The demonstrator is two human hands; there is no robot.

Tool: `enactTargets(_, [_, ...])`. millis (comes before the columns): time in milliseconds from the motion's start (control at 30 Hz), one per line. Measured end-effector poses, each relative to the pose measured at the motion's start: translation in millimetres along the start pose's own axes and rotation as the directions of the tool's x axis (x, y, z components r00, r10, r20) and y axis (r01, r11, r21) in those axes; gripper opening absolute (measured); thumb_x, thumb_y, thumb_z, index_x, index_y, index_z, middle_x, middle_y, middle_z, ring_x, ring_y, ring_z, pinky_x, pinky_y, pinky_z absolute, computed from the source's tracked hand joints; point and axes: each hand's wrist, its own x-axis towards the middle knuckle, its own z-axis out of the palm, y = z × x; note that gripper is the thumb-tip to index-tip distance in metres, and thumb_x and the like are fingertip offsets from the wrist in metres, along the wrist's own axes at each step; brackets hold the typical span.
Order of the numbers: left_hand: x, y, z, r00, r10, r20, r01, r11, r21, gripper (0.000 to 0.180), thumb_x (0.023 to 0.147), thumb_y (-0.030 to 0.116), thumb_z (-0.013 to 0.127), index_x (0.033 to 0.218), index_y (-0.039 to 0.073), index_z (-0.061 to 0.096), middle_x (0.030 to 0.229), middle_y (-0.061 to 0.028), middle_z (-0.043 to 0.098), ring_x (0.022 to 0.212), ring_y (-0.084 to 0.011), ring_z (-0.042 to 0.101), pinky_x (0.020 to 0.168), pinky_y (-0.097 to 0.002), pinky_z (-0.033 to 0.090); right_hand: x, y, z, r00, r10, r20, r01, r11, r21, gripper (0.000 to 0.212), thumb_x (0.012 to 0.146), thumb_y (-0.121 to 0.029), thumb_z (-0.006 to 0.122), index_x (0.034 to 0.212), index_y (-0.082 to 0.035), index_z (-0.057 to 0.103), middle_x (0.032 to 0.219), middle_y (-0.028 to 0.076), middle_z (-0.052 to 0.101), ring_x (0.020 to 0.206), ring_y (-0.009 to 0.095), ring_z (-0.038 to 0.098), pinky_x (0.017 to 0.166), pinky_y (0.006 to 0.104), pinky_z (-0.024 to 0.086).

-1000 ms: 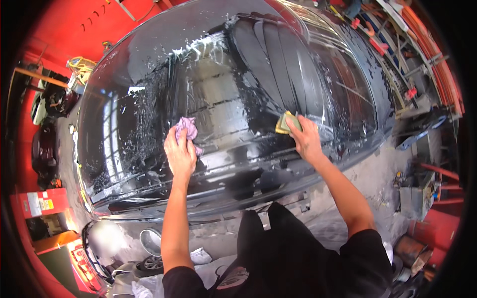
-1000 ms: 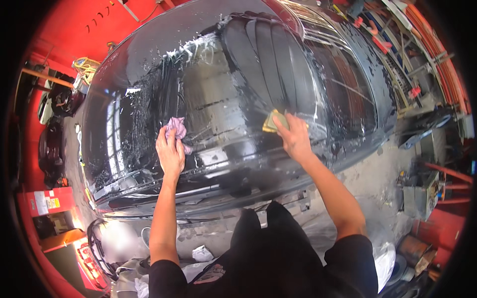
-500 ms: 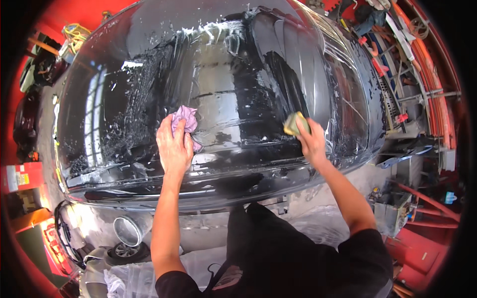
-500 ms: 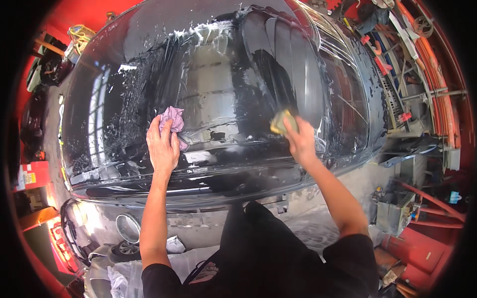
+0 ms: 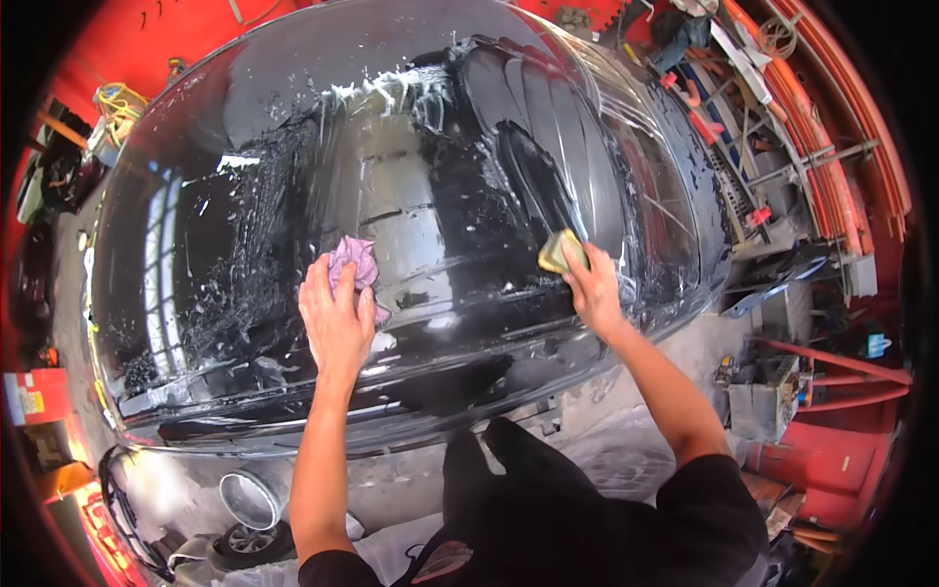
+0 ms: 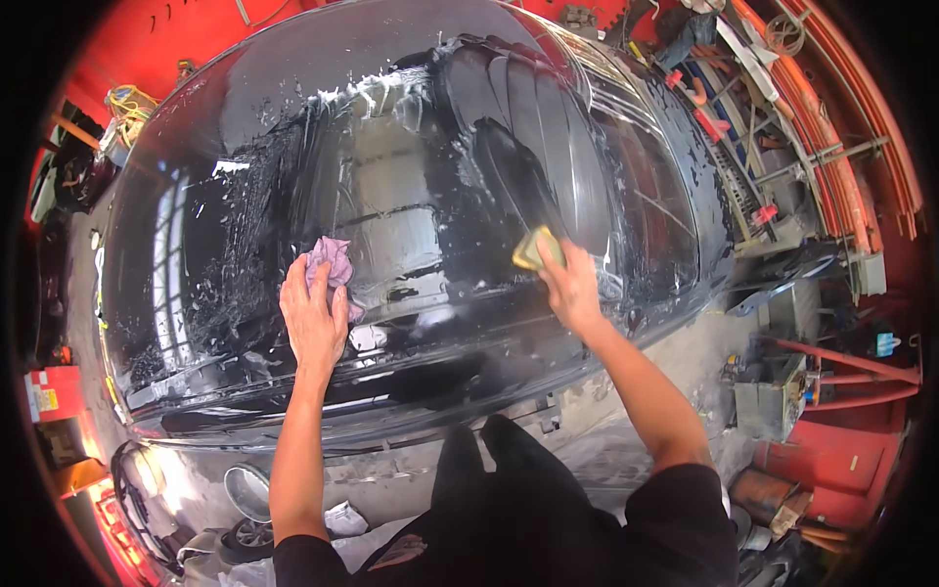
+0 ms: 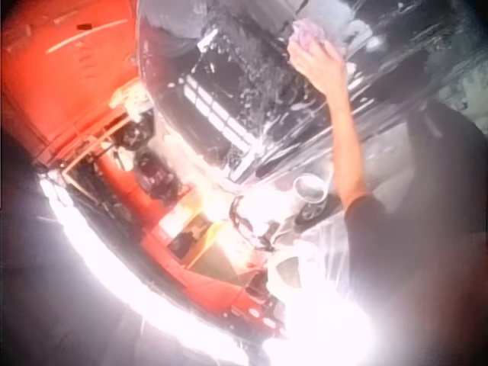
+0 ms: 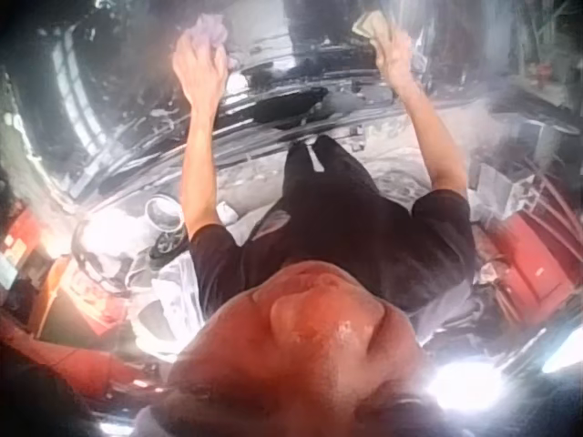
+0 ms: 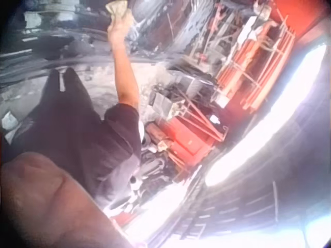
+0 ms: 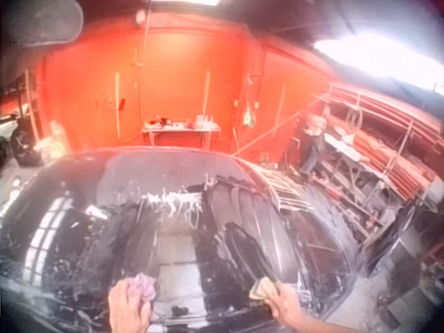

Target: The person is polishing the hood of a black car using a yellow sanding block and a purple cloth. They repeatedly rub the surface with the block and wipe it with the cloth, occasionally dipping the cloth into a bucket of water.

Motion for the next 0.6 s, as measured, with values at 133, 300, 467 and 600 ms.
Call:
enactTargets(133, [5, 2, 2, 1.000, -0.010, 0.001, 0.010, 1.000, -0.009, 0.051, 0.096, 0.024, 0.074, 0.144, 0.007, 0.062, 0.161, -0.0248, 0.046, 0.149, -0.0460, 0.044, 0.125, -0.0605, 0.033, 90, 41, 30, 0.994, -0.079, -0.077, 0.074, 0.995, -0.068, 0.061, 0.091, -0.012, 0.077, 0.151, -0.016, 0.063, 0.130, 0.025, 0.063, 0.114, 0.044, 0.063, 0.096, 0.0538, 0.051])
enactTargets(300, [10, 12, 13, 1.000, 0.028, -0.004, -0.028, 0.999, -0.031, 0.050, 0.098, 0.019, 0.068, 0.146, 0.006, 0.062, 0.162, -0.0246, 0.046, 0.148, -0.0450, 0.046, 0.125, -0.0565, 0.033, 239, 74, 82, 0.988, 0.092, -0.121, -0.121, 0.959, -0.257, 0.053, 0.097, -0.021, 0.074, 0.147, -0.014, 0.057, 0.115, 0.020, 0.064, 0.106, 0.041, 0.064, 0.088, 0.0544, 0.052])
enactTargets(467, [2, 2, 2, 0.999, -0.038, 0.008, 0.038, 0.998, 0.042, 0.051, 0.097, 0.019, 0.068, 0.146, 0.006, 0.062, 0.160, -0.0247, 0.047, 0.147, -0.0456, 0.046, 0.125, -0.0570, 0.033, 141, 51, 44, 0.996, -0.062, -0.065, 0.060, 0.998, -0.024, 0.060, 0.092, -0.015, 0.077, 0.148, -0.012, 0.057, 0.116, 0.021, 0.062, 0.104, 0.043, 0.062, 0.085, 0.0528, 0.051])
enactTargets(600, [4, 7, 1, 0.998, -0.067, -0.015, 0.068, 0.996, 0.056, 0.052, 0.096, 0.019, 0.068, 0.146, 0.006, 0.062, 0.159, -0.0251, 0.049, 0.146, -0.0464, 0.047, 0.125, -0.0572, 0.034, 10, 75, -4, 0.985, -0.162, 0.052, 0.158, 0.984, 0.083, 0.075, 0.085, -0.006, 0.080, 0.156, -0.016, 0.060, 0.140, 0.026, 0.060, 0.122, 0.046, 0.062, 0.102, 0.0535, 0.049])
